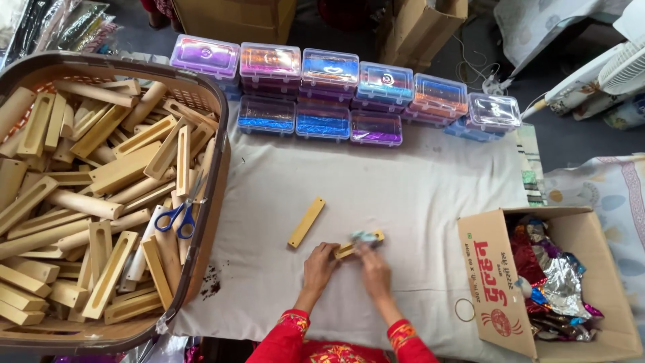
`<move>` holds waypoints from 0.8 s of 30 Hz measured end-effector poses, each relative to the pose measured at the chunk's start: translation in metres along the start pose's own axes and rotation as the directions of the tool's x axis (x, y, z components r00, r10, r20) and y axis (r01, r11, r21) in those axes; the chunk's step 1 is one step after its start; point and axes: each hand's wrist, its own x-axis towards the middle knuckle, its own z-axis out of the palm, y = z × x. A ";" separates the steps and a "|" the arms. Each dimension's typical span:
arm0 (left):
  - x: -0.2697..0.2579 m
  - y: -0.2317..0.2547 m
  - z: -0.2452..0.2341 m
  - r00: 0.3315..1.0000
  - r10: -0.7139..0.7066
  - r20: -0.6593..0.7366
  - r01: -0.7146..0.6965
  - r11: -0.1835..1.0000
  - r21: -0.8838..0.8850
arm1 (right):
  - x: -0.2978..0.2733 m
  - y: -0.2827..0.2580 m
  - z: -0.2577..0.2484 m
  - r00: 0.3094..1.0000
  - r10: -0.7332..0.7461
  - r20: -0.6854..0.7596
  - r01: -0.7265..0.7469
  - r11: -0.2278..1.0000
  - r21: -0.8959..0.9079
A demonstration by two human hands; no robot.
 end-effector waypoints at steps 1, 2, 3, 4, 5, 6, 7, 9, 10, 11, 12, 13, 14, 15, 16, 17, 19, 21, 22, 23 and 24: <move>0.003 -0.007 0.001 1.000 0.005 -0.003 -0.005 1.000 0.000 | 0.011 0.004 -0.006 1.000 -0.002 -0.005 0.002 1.000 -0.001; 0.005 -0.014 0.002 1.000 -0.005 0.021 0.007 0.998 -0.055 | 0.023 0.009 -0.013 0.996 0.032 -0.083 -0.036 0.998 -0.045; 0.008 -0.020 0.006 0.999 -0.012 0.048 0.018 0.993 -0.113 | 0.033 0.015 -0.021 0.985 0.063 -0.163 -0.079 0.993 -0.089; 0.013 -0.024 0.002 0.999 -0.005 0.049 0.011 0.993 -0.117 | 0.041 0.008 -0.011 0.984 0.063 -0.168 -0.080 0.992 -0.095; 0.009 -0.025 0.006 0.999 -0.019 0.046 0.026 0.988 -0.155 | 0.039 0.004 -0.006 0.986 0.100 -0.135 -0.113 0.989 -0.091; 0.006 -0.027 0.009 0.999 -0.033 0.043 0.040 0.981 -0.192 | 0.037 0.001 0.001 0.985 0.138 -0.103 -0.147 0.985 -0.089; 0.004 -0.031 0.016 0.998 -0.035 0.048 0.044 0.978 -0.203 | 0.032 -0.018 0.000 0.985 0.139 -0.099 -0.149 0.984 -0.101; 0.003 -0.042 0.023 0.998 -0.068 0.013 0.069 0.981 -0.180 | 0.026 -0.059 0.002 0.994 0.012 -0.109 -0.005 0.998 0.063; 0.007 -0.040 0.020 0.998 -0.065 0.013 0.067 0.981 -0.181 | 0.029 -0.056 -0.004 0.994 0.012 -0.111 -0.005 0.998 0.061; 0.005 -0.038 0.018 0.994 -0.100 0.036 0.104 0.980 -0.168 | 0.026 -0.055 -0.011 0.992 -0.009 -0.123 0.018 0.997 0.072; 0.002 -0.036 0.016 0.989 -0.134 0.058 0.141 0.978 -0.154 | 0.023 -0.053 -0.017 0.990 -0.029 -0.135 0.041 0.996 0.084; 0.004 -0.035 0.016 0.989 -0.136 0.060 0.144 0.978 -0.152 | 0.024 -0.031 -0.013 0.991 -0.028 -0.132 0.039 0.996 0.086; 0.005 -0.034 0.016 0.990 -0.128 0.060 0.136 0.978 -0.156 | 0.023 -0.009 -0.009 0.994 0.031 -0.107 -0.029 0.999 0.021; 0.004 -0.034 0.014 0.991 -0.121 0.061 0.129 0.979 -0.158 | 0.021 0.011 -0.004 0.992 0.092 -0.084 -0.096 0.994 -0.044; 0.005 -0.029 0.014 0.990 -0.125 0.064 0.133 0.979 -0.153 | 0.029 0.014 -0.009 0.992 0.095 -0.081 -0.099 0.994 -0.038; 0.001 -0.025 0.015 0.995 -0.094 0.018 0.095 0.985 -0.146 | 0.032 0.018 -0.015 0.983 0.165 -0.082 -0.164 0.986 0.016; -0.004 -0.023 0.019 0.997 -0.065 -0.028 0.061 0.989 -0.136 | 0.036 0.005 -0.026 0.969 0.234 -0.075 -0.229 0.971 0.073; -0.004 -0.025 0.026 0.993 -0.088 -0.083 0.079 0.992 -0.100 | 0.037 -0.025 -0.041 0.953 0.267 -0.142 -0.240 0.954 0.180; -0.005 -0.028 0.026 0.993 -0.086 -0.085 0.077 0.992 -0.101 | 0.031 -0.038 -0.031 0.953 0.265 -0.145 -0.238 0.954 0.180; -0.005 -0.029 0.027 0.989 -0.126 -0.076 0.116 0.986 -0.122 | 0.026 -0.050 -0.022 0.965 0.142 -0.219 -0.106 0.980 0.165; -0.004 -0.031 0.028 0.984 -0.166 -0.067 0.155 0.978 -0.142 | 0.021 -0.061 -0.014 0.957 0.015 -0.289 0.027 0.990 0.141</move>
